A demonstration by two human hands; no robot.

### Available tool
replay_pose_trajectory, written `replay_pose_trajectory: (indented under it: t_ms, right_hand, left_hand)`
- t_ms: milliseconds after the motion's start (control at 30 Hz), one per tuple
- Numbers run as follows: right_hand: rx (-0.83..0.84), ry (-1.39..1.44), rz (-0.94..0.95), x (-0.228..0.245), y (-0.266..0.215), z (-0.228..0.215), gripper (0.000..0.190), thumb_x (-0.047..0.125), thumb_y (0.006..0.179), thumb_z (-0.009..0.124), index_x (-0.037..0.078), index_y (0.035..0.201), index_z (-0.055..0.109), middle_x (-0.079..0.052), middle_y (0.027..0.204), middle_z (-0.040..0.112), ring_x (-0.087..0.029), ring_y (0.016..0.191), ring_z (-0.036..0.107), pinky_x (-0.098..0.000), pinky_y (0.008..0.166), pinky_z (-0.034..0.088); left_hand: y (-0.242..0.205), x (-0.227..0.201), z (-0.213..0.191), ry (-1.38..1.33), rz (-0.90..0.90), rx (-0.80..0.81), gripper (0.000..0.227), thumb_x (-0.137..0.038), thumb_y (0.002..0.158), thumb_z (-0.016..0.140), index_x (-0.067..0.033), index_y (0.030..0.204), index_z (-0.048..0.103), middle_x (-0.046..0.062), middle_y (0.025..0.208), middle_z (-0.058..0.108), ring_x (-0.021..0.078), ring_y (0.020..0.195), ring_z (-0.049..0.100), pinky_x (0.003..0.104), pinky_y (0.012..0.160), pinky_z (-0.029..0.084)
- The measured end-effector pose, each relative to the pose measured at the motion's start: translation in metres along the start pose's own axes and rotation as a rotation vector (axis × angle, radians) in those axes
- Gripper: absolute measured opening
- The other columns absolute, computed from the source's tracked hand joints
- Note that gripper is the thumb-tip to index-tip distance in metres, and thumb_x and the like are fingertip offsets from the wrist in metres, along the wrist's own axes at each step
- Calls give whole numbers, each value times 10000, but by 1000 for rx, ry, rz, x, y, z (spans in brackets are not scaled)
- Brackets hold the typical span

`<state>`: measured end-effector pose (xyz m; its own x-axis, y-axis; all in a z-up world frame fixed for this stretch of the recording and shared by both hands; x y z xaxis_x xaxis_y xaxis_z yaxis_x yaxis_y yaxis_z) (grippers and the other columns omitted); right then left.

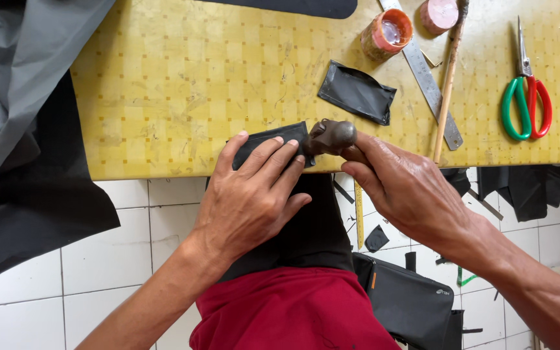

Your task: The person applies adhesive to small black fabric pieces using a brush, then folds and presses the edges to seal them. They use a hammer to flatten the sealed pouches and attach them to a larger black fabric panel with multiple pockets.

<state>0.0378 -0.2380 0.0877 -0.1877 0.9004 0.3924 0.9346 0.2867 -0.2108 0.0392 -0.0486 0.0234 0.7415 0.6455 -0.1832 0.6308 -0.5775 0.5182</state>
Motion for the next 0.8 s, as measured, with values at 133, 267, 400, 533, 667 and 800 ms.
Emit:
replay_pose_trajectory:
  t_ms: [133, 267, 400, 533, 667, 800]
  right_hand:
    - [-47, -59, -45, -6, -8, 2, 351, 217, 976, 499, 60, 1290, 489, -76, 1085, 706, -323, 912, 677, -441, 656, 501]
    - [-58, -159, -87, -8, -14, 3, 318, 251, 980, 514, 82, 1249, 501, -64, 996, 672, -319, 824, 651, -446, 556, 460]
    - [-67, -225, -140, -8, -19, 6, 329, 263, 978, 523, 97, 1261, 511, -62, 906, 638, -311, 696, 624, -430, 447, 428]
    - [-105, -273, -178, -13, -19, 4, 370, 288, 976, 527, 73, 1276, 509, -96, 1004, 667, -337, 746, 645, -447, 459, 444]
    - [-41, -206, -141, -13, -15, -1, 275, 279, 982, 523, 79, 1170, 525, -85, 863, 634, -316, 677, 612, -434, 492, 431]
    - [-54, -243, -151, -19, -21, 6, 278, 298, 979, 524, 92, 1165, 538, -85, 813, 602, -298, 691, 626, -439, 521, 444]
  left_hand:
    - [0, 1, 0, 11, 12, 20, 396, -439, 904, 683, -124, 1143, 700, 40, 1265, 643, 197, 1160, 585, 467, 1055, 353]
    - [-1, 1, 0, 6, 17, 20, 381, -434, 919, 656, -124, 1136, 703, 38, 1266, 646, 199, 1166, 586, 464, 1056, 353]
    - [0, 1, 0, -3, 17, 31, 376, -416, 926, 635, -122, 1151, 700, 38, 1273, 645, 206, 1180, 583, 461, 1050, 354]
    - [0, 2, 1, -22, 12, 29, 357, -393, 920, 653, -116, 1141, 698, 37, 1268, 645, 209, 1173, 584, 469, 1047, 357]
    - [-1, 2, 0, -14, 19, 34, 353, -383, 904, 664, -125, 1143, 695, 35, 1260, 646, 208, 1170, 587, 461, 1047, 355]
    - [0, 3, 1, -42, 14, 21, 327, -337, 886, 675, -117, 1127, 694, 49, 1256, 650, 213, 1168, 593, 470, 1039, 355]
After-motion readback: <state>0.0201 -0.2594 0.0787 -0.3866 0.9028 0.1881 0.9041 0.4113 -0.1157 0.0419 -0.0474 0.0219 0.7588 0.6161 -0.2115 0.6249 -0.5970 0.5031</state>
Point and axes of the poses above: each hand's wrist, its own y-axis towards the middle knuckle, its own z-axis out of the palm, x = y × z, the point moved 3 cm from there along y, towards the middle knuckle
